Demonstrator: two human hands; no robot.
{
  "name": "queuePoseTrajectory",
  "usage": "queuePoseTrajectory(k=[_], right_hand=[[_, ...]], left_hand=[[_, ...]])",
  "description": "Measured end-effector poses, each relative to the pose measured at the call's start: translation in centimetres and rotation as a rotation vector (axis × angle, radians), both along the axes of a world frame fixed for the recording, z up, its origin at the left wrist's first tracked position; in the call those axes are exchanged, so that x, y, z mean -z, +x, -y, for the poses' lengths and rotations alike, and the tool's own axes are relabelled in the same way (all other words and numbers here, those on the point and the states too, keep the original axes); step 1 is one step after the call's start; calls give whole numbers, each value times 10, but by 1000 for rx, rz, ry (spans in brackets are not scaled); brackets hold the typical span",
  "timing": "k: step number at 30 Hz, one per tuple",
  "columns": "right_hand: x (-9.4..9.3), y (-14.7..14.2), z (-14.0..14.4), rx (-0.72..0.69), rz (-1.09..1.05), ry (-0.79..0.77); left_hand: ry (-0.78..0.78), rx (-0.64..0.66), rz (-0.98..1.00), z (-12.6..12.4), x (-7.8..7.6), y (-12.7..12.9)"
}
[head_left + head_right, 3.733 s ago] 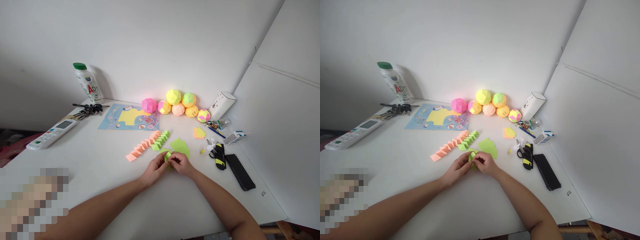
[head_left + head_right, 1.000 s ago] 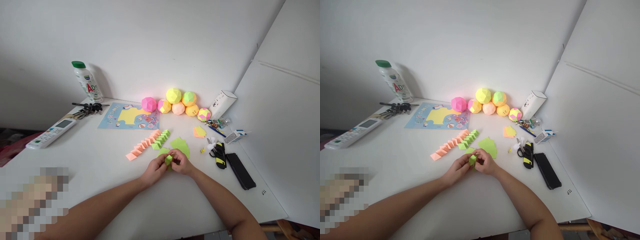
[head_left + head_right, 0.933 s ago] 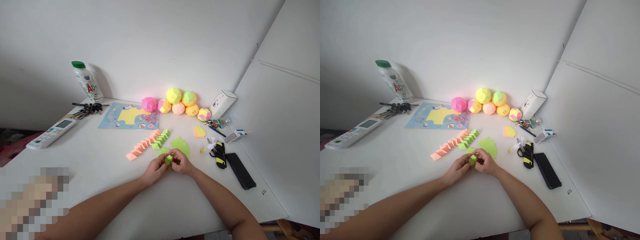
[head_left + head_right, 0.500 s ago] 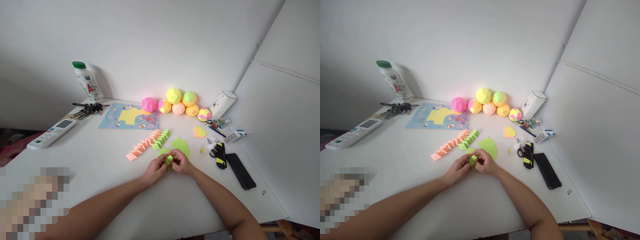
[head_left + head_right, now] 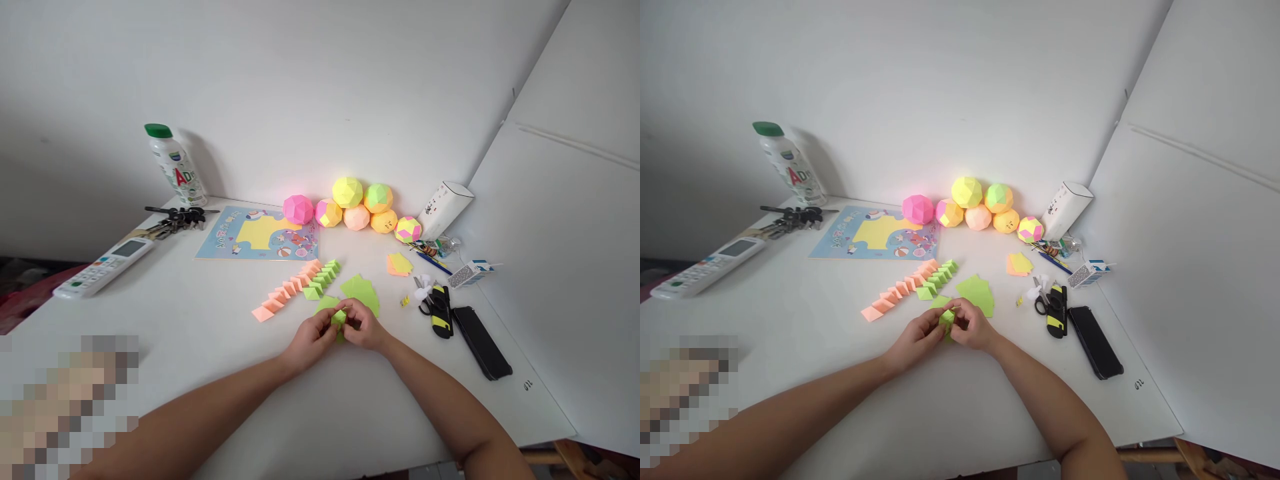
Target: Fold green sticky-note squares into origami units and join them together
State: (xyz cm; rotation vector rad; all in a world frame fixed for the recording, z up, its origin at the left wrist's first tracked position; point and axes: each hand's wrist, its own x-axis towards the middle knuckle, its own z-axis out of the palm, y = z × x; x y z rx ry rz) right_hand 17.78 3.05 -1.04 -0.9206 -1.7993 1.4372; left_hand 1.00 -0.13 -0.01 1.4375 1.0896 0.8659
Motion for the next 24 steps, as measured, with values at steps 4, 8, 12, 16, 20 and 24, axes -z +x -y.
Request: queuePoseTrajectory(k=[4,8,12,16,20,24], right_hand=[[0,0,0,3,-3,6],[1,0,0,-5,-6,1],[1,0,0,2,-5,5],[1,0,0,5,-12,17],[0,-1,0,12,-4,11],[2,0,0,9,-7,3]], left_hand=[[18,-19,-14,0,3,1],[18,-11,-21,0,1,1],[21,-14,-26,0,0,0],[29,-7,-31,0,2,0],[33,-7,-29,0,3,0],[33,-7,-29,0,1,0]])
